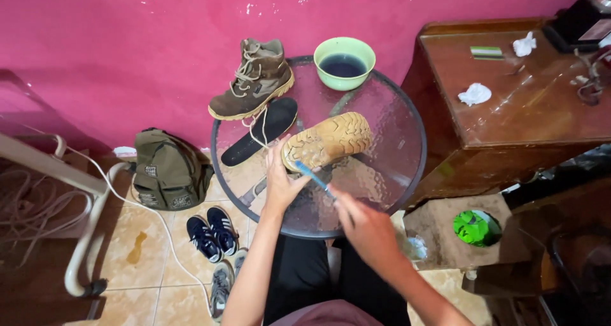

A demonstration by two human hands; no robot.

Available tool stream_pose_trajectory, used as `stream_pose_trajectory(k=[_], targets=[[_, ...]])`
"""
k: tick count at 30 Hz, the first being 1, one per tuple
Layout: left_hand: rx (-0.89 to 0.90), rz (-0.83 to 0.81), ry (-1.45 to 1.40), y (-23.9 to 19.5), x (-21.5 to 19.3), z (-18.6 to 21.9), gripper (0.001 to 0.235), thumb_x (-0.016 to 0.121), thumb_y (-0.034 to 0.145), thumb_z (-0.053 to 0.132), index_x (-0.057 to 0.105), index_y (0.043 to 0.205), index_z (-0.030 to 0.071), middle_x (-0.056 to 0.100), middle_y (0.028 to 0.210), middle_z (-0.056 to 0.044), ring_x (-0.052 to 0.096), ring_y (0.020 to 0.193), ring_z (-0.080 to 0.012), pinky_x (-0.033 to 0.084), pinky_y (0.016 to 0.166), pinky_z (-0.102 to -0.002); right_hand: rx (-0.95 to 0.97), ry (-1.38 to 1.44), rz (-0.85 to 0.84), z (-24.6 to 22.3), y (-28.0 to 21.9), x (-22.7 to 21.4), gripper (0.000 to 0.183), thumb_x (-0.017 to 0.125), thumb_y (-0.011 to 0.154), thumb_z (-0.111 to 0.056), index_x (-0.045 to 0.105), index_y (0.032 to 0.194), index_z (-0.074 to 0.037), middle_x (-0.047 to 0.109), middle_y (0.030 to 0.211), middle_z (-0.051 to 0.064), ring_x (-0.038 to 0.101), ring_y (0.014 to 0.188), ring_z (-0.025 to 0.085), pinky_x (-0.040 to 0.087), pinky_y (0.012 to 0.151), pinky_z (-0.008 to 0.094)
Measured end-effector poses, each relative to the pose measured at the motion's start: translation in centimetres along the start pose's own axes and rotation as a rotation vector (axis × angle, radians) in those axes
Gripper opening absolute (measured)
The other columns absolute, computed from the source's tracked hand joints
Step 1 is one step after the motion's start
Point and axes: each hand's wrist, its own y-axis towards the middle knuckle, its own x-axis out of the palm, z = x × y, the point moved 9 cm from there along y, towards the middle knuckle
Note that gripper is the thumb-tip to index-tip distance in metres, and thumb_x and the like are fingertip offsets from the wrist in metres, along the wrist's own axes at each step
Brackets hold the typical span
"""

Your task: The person scrubs a brown hiking boot with a toothbrush, focusing on the upper and sole. They hold the boot on a glass table and rotate it to clean different areas.

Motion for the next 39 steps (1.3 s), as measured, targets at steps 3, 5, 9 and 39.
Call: stream_pose_trajectory(k=[3,5,9,39], targets=[[-0.116,0.038,-0.094,0.7,-0.8,0.6,0.101,0.098,0.062,0.033,0.048,0.149,0.016,0.057,0.122,-0.017,0.057,0.120,-0.0415,0.039,0.110,-0.054,0.212,0.052,0.095,5.6,1.3,0.4,0.036,0.051,0.103,-0.038,0.061,0.137,-0.042,0.077,0.115,-0.001,0.073,0.100,0.027,0.057,0.088,0.048],[-0.112,0.042,-0.091,0.6,-0.9,0.8,0.102,0.098,0.062,0.034,0.048,0.149,0.015,0.057,0.122,-0.018,0.057,0.119,-0.0417,0.039,0.109,-0.054,0.248,0.062,0.075,5.3,1.2,0.2,0.036,0.050,0.103,-0.038,0.061,0.137,-0.041,0.077,0.114,0.002,0.073,0.100,0.030,0.057,0.090,0.049],[0.001,0.018,0.012,0.0,-0.4,0.5,0.088,0.087,0.076,0.042,0.044,0.145,0.007,0.055,0.140,-0.014,0.050,0.129,-0.0330,0.037,0.112,-0.045,0.119,0.009,-0.021,2.4,-0.2,1.2,0.048,0.049,0.101,-0.029,0.050,0.149,-0.034,0.077,0.102,0.001,0.071,0.071,0.035,0.050,0.053,0.046],[0.028,0.026,0.074,-0.1,-0.5,1.2,0.091,0.085,0.078,0.044,0.041,0.147,0.006,0.053,0.141,-0.017,0.049,0.130,-0.0348,0.036,0.112,-0.047,-0.011,-0.051,0.119,0.1,0.6,-1.1,0.045,0.059,0.097,-0.021,0.060,0.141,-0.029,0.056,0.054,0.002,0.050,0.040,0.024,0.040,0.041,0.039]])
